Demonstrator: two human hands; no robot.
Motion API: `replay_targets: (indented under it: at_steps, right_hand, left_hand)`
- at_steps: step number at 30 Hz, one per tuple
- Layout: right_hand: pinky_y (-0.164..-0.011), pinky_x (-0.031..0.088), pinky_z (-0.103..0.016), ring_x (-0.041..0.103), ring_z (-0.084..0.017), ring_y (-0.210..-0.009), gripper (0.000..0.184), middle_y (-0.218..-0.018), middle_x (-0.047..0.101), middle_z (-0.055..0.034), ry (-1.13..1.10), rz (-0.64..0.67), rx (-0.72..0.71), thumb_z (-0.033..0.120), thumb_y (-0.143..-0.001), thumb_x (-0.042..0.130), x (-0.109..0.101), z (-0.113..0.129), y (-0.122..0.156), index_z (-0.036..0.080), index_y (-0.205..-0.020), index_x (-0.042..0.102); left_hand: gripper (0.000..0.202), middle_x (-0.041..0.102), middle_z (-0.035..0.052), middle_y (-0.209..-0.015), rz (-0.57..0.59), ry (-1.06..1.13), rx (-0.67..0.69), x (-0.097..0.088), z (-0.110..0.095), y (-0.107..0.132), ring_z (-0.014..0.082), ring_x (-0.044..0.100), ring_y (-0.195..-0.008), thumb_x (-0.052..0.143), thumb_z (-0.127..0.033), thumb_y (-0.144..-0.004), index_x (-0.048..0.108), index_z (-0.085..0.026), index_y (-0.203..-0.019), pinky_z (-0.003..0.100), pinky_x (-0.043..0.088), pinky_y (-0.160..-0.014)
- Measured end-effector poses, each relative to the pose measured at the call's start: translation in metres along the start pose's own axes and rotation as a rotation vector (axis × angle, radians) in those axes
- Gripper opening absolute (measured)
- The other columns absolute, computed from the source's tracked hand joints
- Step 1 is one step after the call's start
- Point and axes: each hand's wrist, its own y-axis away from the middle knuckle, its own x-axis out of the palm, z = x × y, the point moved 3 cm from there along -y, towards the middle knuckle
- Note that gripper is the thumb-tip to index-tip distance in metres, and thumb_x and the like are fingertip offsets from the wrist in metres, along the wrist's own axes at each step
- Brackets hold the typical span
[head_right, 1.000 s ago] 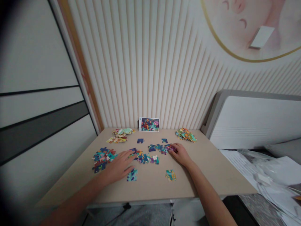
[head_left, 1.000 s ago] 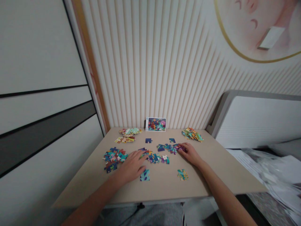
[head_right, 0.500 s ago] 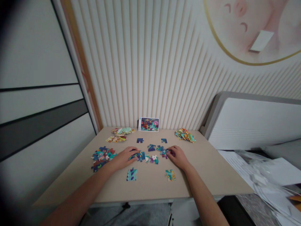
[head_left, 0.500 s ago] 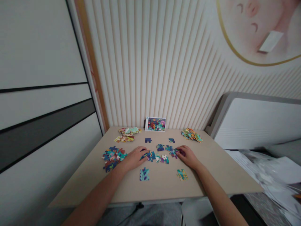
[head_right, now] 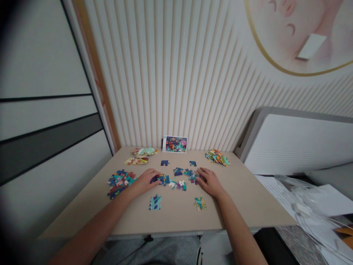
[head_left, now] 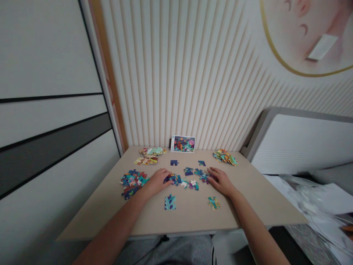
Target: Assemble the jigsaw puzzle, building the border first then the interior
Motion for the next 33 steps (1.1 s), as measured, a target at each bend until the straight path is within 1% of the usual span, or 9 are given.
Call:
replay_targets:
  at_steps: [2,5,11,14,18,22,25,28,33]
  right_hand:
    - [-0.112,0.042,-0.051,0.054,-0.031,-0.133,0.048,-0.143,0.059,-0.0104,-0.010,0.053,-0.044,0.051,-0.095,0.057,0.001,0.007,-0.001,0.031,-0.137,0.064]
    - [-0.111,0.043,-0.050,0.057,-0.030,-0.130,0.044,-0.139,0.063,-0.0097,-0.017,0.087,-0.029,0.049,-0.095,0.056,0.003,0.006,-0.003,0.031,-0.134,0.067]
    - [-0.109,0.045,-0.046,0.062,-0.027,-0.122,0.039,-0.132,0.067,-0.0097,0.007,0.055,0.055,0.030,-0.093,0.052,-0.001,-0.021,0.003,0.025,-0.126,0.072]
    - [-0.110,0.044,-0.048,0.061,-0.028,-0.123,0.039,-0.132,0.067,-0.0101,0.048,0.012,0.078,0.026,-0.090,0.052,-0.004,-0.023,0.004,0.024,-0.123,0.073]
    - [-0.111,0.042,-0.051,0.057,-0.030,-0.129,0.039,-0.138,0.063,-0.0113,0.049,-0.022,-0.020,0.034,-0.096,0.052,-0.001,0.007,-0.007,0.026,-0.131,0.067]
    - [-0.115,0.039,-0.052,0.050,-0.030,-0.138,0.041,-0.148,0.055,-0.0099,-0.006,0.082,-0.229,0.041,-0.099,0.054,0.015,0.056,-0.032,0.030,-0.137,0.063]
    - [-0.117,0.037,-0.052,0.047,-0.030,-0.141,0.046,-0.152,0.051,-0.0099,-0.039,0.138,-0.299,0.046,-0.099,0.054,0.029,0.078,-0.050,0.030,-0.142,0.059]
    - [-0.116,0.039,-0.050,0.050,-0.029,-0.139,0.045,-0.151,0.053,-0.0087,-0.072,0.157,-0.299,0.048,-0.101,0.050,0.037,0.083,-0.057,0.030,-0.142,0.060]
    - [-0.111,0.044,-0.048,0.058,-0.028,-0.130,0.040,-0.142,0.061,-0.0080,-0.099,0.148,-0.224,0.046,-0.101,0.051,0.029,0.062,-0.037,0.032,-0.135,0.066]
  left_hand:
    - [0.033,0.066,0.0080,-0.112,0.007,-0.018,-0.002,0.000,0.000,0.001,0.0239,0.060,-0.109,0.067,-0.042,-0.093,0.067,-0.021,-0.118,0.038,0.047,-0.102]
    - [0.038,0.065,0.0083,-0.112,0.026,-0.039,-0.008,-0.001,-0.002,0.002,0.0243,0.059,-0.110,0.067,-0.048,-0.092,0.067,-0.021,-0.120,0.038,0.047,-0.101]
    - [0.042,0.065,0.0081,-0.115,0.049,-0.038,-0.016,-0.002,-0.003,0.004,0.0241,0.059,-0.110,0.068,-0.048,-0.091,0.066,-0.023,-0.124,0.036,0.047,-0.100]
    - [0.040,0.065,0.0078,-0.116,0.042,-0.017,-0.021,-0.004,-0.005,0.004,0.0240,0.059,-0.111,0.069,-0.044,-0.091,0.066,-0.023,-0.124,0.036,0.046,-0.101]
    - [0.041,0.065,0.0076,-0.117,0.034,-0.001,-0.014,-0.007,-0.009,0.003,0.0244,0.059,-0.112,0.071,-0.042,-0.090,0.064,-0.024,-0.126,0.037,0.046,-0.102]
    - [0.043,0.064,0.0084,-0.122,0.010,0.019,-0.012,-0.005,-0.010,0.002,0.0249,0.058,-0.117,0.071,-0.040,-0.090,0.062,-0.024,-0.129,0.039,0.045,-0.105]
    - [0.047,0.064,0.0088,-0.126,0.005,0.022,-0.019,-0.003,-0.008,0.003,0.0248,0.057,-0.120,0.070,-0.040,-0.090,0.060,-0.024,-0.133,0.041,0.044,-0.108]
    - [0.049,0.064,0.0094,-0.128,0.014,-0.007,-0.028,-0.004,-0.006,0.005,0.0259,0.057,-0.121,0.070,-0.044,-0.090,0.060,-0.023,-0.133,0.041,0.044,-0.108]
    - [0.047,0.066,0.0088,-0.123,0.053,-0.042,-0.035,-0.005,-0.006,0.005,0.0262,0.058,-0.117,0.069,-0.048,-0.090,0.062,-0.022,-0.129,0.041,0.045,-0.105]
